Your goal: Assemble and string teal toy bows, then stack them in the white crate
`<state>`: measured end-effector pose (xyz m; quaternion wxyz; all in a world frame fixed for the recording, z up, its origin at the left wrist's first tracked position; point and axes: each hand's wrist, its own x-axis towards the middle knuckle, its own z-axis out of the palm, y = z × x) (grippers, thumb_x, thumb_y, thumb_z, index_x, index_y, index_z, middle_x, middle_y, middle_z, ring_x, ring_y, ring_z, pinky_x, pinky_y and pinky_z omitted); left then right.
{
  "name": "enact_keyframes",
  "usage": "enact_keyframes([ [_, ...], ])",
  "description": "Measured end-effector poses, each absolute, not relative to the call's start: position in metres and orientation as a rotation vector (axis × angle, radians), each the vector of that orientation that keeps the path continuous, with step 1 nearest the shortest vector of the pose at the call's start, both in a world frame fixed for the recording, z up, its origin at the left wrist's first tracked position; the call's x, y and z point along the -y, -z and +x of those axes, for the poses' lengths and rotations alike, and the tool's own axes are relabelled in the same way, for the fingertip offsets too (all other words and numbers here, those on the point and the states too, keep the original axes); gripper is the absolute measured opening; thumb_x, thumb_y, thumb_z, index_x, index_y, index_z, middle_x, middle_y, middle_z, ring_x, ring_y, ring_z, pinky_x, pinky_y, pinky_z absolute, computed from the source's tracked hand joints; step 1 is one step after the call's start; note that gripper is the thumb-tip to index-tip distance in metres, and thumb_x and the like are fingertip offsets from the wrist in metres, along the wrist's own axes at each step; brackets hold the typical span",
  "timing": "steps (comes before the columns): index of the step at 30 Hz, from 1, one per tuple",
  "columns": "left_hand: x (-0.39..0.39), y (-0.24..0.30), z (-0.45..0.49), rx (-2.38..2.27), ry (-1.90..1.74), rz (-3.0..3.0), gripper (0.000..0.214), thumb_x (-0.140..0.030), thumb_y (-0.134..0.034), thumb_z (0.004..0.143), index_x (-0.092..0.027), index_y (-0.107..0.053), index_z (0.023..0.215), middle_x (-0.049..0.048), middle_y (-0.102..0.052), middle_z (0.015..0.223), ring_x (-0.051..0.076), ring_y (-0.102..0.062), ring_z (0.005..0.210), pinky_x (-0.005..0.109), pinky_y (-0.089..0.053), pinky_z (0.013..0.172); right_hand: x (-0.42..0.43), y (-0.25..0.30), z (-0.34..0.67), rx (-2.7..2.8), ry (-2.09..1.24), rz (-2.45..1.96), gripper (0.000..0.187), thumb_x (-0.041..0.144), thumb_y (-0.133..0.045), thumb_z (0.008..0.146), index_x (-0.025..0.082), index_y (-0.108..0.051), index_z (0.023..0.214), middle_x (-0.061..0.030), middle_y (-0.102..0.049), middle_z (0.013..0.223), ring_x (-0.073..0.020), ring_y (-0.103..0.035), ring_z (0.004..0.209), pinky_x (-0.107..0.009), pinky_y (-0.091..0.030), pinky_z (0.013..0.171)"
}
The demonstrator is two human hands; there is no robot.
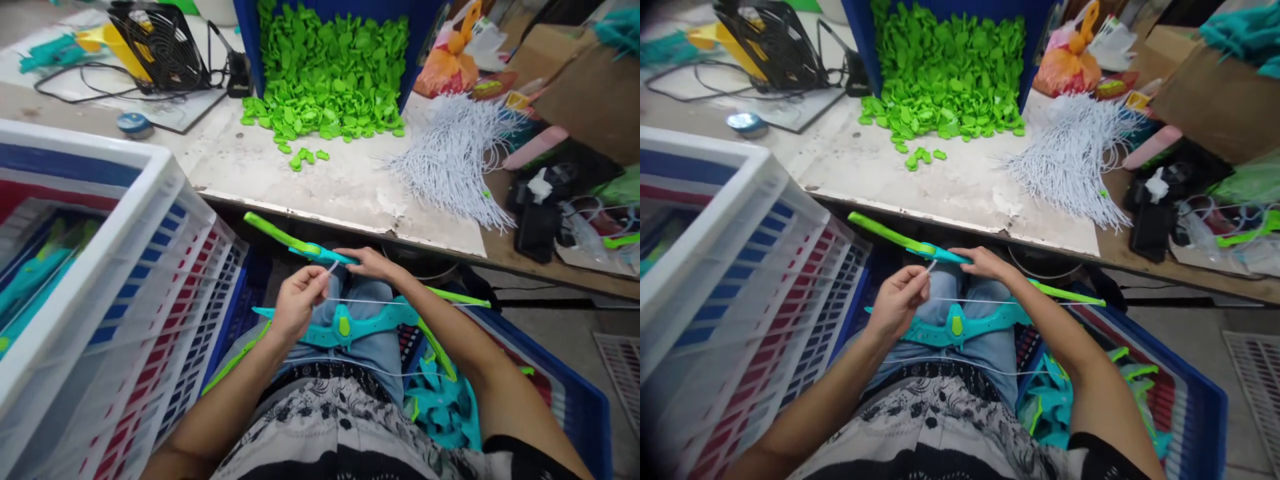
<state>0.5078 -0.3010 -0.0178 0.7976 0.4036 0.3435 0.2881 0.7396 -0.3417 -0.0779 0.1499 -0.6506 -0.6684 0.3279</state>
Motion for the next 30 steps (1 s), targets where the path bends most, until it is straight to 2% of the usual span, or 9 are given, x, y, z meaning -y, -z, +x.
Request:
enact_keyframes([
  [3,0.260,0.025,0.494,-0.939,-0.980,0.949,0.021,-0.033,-0.072,0.070,-0.015,-0.063,0.077,-0.0040,-0.051,0.052,0.004,-0.039,0.044,0.017,-0.025,0.041,0.342,0.085,0.753,1.795,-0.989,-1.907,0.050,0.028,-0.057,0.078,0.027,-0.057,0.128,0.0018,-0.073,0.089,-0.0102,-0.057,0.058,-0.021,-0.043,0.061],
  [5,0.232,0.030,0.486,-1.017,-1.125,1.016,0.021,-0.031,-0.072,0.068,-0.014,-0.064,0.076,-0.0042,-0.051,0.052,0.004,-0.039,0.043,0.017,-0.024,0.040,0.343,0.088,0.756,1.759,-1.012,-1.907,0.048,0.029,-0.057,0.077,0.026,-0.059,0.125,0.0013,-0.073,0.092,-0.0088,-0.052,0.055,-0.021,-0.040,0.057],
  [9,0.198,0.037,0.483,-1.098,-1.161,1.189,0.020,-0.032,-0.069,0.070,-0.013,-0.066,0.076,-0.0034,-0.053,0.052,0.004,-0.039,0.042,0.017,-0.025,0.040,0.344,0.090,0.757,1.727,-1.025,-1.926,0.049,0.031,-0.057,0.076,0.028,-0.059,0.125,0.0022,-0.073,0.094,-0.0077,-0.048,0.050,-0.021,-0.038,0.052],
  [14,0.186,0.039,0.495,-1.101,-1.137,1.296,0.017,-0.030,-0.067,0.072,-0.013,-0.067,0.076,-0.0030,-0.054,0.052,0.005,-0.041,0.043,0.018,-0.027,0.040,0.343,0.090,0.758,1.740,-1.000,-1.917,0.049,0.031,-0.058,0.076,0.027,-0.060,0.125,0.0003,-0.070,0.107,-0.0092,-0.053,0.055,-0.022,-0.042,0.056],
  [25,0.172,0.045,0.494,-1.090,-1.109,1.371,0.016,-0.030,-0.066,0.072,-0.014,-0.069,0.076,-0.0029,-0.054,0.051,0.006,-0.041,0.043,0.018,-0.028,0.041,0.343,0.094,0.759,1.780,-0.969,-1.931,0.049,0.031,-0.058,0.077,0.030,-0.058,0.126,-0.0001,-0.067,0.117,-0.0132,-0.062,0.061,-0.025,-0.048,0.061],
  [30,0.169,0.043,0.495,-1.081,-1.091,1.384,0.017,-0.030,-0.066,0.072,-0.014,-0.068,0.076,-0.0027,-0.054,0.051,0.006,-0.042,0.042,0.018,-0.028,0.041,0.344,0.091,0.758,1.781,-0.968,-1.932,0.049,0.031,-0.058,0.078,0.030,-0.057,0.127,0.0009,-0.064,0.121,-0.0193,-0.068,0.084,-0.027,-0.051,0.072],
])
